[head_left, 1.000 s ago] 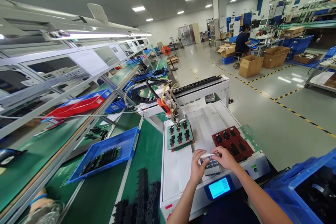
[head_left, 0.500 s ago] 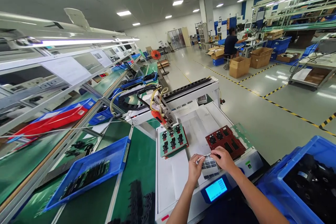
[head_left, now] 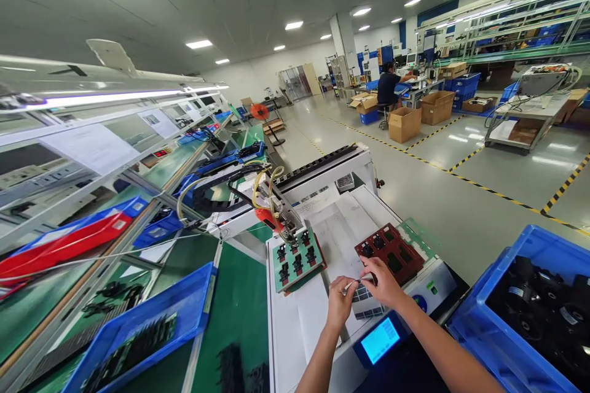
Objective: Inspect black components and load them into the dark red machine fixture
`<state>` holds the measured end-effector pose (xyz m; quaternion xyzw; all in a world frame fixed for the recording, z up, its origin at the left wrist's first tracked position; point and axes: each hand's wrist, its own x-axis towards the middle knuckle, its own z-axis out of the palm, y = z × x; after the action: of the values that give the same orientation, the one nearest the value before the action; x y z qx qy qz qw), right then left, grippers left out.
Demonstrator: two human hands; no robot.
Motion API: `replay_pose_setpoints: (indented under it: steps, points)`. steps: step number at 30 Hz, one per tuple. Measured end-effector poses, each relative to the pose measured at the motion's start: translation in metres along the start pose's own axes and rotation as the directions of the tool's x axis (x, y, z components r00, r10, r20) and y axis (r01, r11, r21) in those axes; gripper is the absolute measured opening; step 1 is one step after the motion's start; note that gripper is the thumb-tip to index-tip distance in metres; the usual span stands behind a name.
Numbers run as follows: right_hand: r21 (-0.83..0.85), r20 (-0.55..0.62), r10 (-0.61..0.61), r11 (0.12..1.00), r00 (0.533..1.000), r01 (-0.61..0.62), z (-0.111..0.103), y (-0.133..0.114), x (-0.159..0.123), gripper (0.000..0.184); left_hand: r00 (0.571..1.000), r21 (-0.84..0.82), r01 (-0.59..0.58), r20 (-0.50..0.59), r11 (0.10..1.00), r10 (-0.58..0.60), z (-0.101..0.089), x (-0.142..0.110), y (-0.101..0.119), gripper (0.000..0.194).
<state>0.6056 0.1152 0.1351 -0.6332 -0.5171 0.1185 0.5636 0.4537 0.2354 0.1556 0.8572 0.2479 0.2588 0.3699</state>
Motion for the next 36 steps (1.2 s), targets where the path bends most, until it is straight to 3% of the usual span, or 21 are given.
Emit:
replay_pose_setpoints:
  steps: [10, 18, 25, 32, 36]
  points:
    - [0.053, 0.022, 0.045, 0.998, 0.999, -0.047, 0.003, 0.006, 0.001, 0.068, 1.000, -0.005, -0.014, -0.006, 1.000, 0.014, -0.002, 0.001, -0.001, 0.043]
    - [-0.026, 0.009, -0.040, 0.999, 0.999, 0.040, 0.004, 0.008, 0.005, 0.070, 0.999, -0.006, 0.046, -0.007, 0.999, -0.046, -0.003, 0.003, -0.008, 0.050]
    - [-0.085, 0.091, -0.173, 0.980, 0.981, 0.181, 0.005, 0.004, 0.007, 0.042, 0.993, -0.013, 0.114, -0.025, 0.993, -0.115, 0.002, 0.007, -0.022, 0.059]
    - [-0.138, -0.006, -0.135, 0.981, 0.991, 0.133, 0.008, 0.010, 0.011, 0.080, 0.986, -0.044, 0.156, -0.048, 0.987, -0.158, 0.004, 0.006, -0.025, 0.058]
    - [-0.211, 0.019, -0.217, 0.953, 0.976, 0.216, 0.010, 0.009, 0.014, 0.083, 0.982, -0.082, 0.179, -0.046, 0.980, -0.183, 0.004, 0.007, -0.019, 0.058]
